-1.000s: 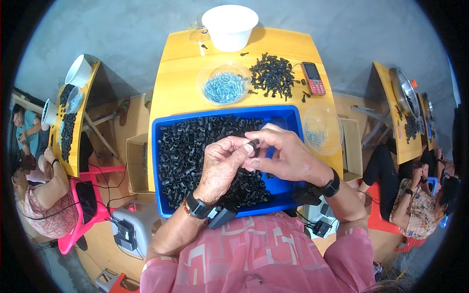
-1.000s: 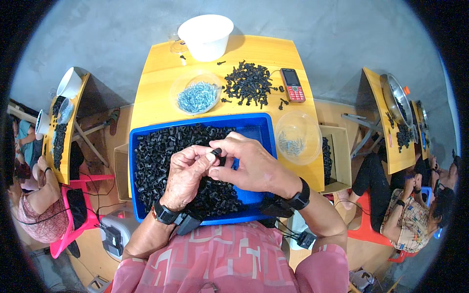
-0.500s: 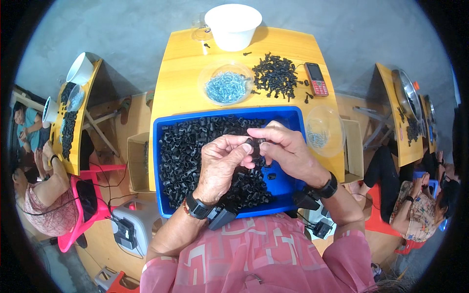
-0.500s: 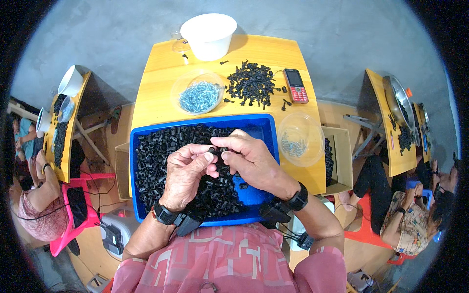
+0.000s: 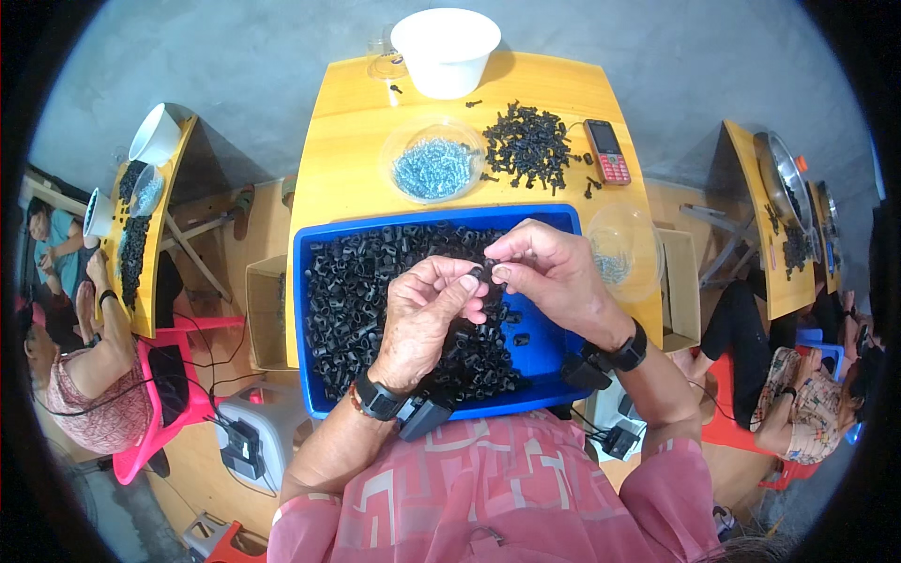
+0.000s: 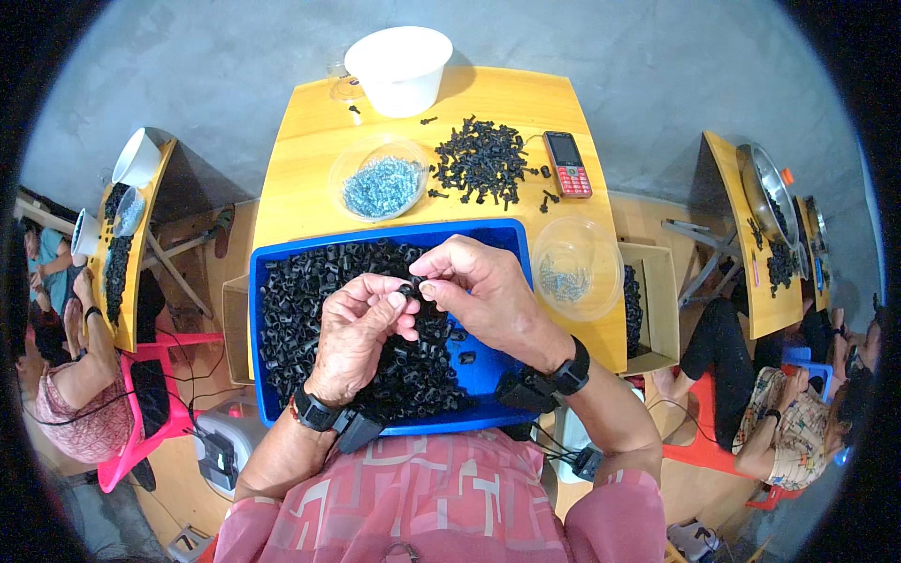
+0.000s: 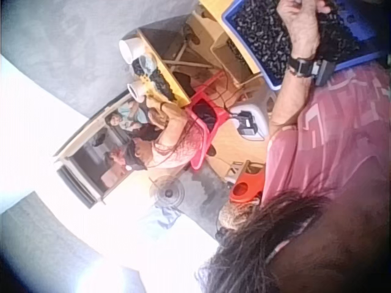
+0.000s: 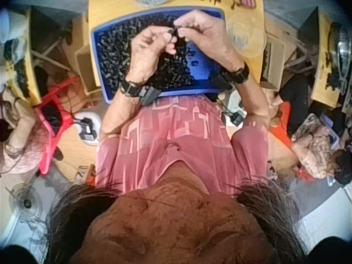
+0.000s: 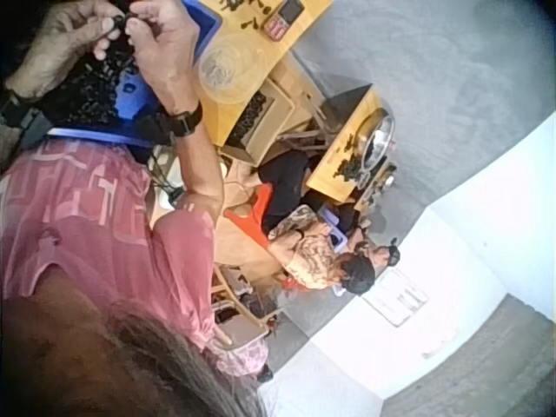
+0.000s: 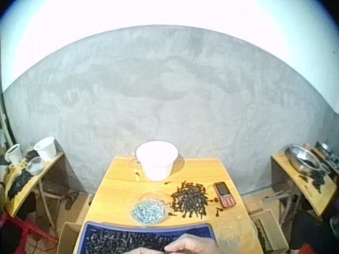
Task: Assembling small black plastic components by hand in a workshop environment.
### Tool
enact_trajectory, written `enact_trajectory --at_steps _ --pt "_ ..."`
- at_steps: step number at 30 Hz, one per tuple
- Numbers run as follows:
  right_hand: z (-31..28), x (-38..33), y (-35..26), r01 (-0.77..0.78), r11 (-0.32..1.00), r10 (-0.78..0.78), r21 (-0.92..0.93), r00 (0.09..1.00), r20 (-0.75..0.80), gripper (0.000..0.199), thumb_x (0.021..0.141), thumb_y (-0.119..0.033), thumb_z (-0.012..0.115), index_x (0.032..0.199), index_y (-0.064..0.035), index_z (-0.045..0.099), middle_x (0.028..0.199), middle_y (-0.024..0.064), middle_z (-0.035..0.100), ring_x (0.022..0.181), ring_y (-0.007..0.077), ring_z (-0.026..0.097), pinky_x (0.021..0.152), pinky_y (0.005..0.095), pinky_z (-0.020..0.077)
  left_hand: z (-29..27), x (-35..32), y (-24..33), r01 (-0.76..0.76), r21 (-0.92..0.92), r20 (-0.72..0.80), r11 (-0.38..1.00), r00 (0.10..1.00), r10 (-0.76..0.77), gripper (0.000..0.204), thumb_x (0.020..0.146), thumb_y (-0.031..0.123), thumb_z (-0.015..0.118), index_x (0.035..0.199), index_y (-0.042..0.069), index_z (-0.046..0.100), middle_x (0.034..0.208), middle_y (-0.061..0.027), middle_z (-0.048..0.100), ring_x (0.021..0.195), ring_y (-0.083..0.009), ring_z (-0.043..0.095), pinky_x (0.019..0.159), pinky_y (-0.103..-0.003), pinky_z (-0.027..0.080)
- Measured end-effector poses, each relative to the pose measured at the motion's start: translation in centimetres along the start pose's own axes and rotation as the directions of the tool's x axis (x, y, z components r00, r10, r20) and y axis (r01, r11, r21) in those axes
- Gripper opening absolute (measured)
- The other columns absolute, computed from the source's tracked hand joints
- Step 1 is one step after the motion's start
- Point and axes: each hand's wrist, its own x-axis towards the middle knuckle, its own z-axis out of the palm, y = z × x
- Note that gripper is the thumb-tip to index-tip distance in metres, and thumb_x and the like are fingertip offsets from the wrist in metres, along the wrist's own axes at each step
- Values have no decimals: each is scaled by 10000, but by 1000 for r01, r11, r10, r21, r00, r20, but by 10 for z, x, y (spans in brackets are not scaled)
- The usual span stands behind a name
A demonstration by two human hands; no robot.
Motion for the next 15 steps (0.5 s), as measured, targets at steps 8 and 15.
enact_trajectory --at_steps 8,15 --pt "-2 2 -14 327 881 -326 -342 943 61 185 830 18 690 1009 -29 697 892 109 678 796 225 680 696 294 542 -1 0 0 1 5 41 1000 999 -1 147 947 75 646 1070 -3 631 910 -123 702 702 -127 663 581 -255 553" --pt "1 -1 -22 282 886 -264 -369 959 100 204 840 26 655 1012 -58 725 903 103 682 811 219 689 703 296 548 -1 -1 1 37 -20 43 999 998 -36 142 942 64 649 1074 16 631 909 -126 708 716 -136 676 600 -259 570"
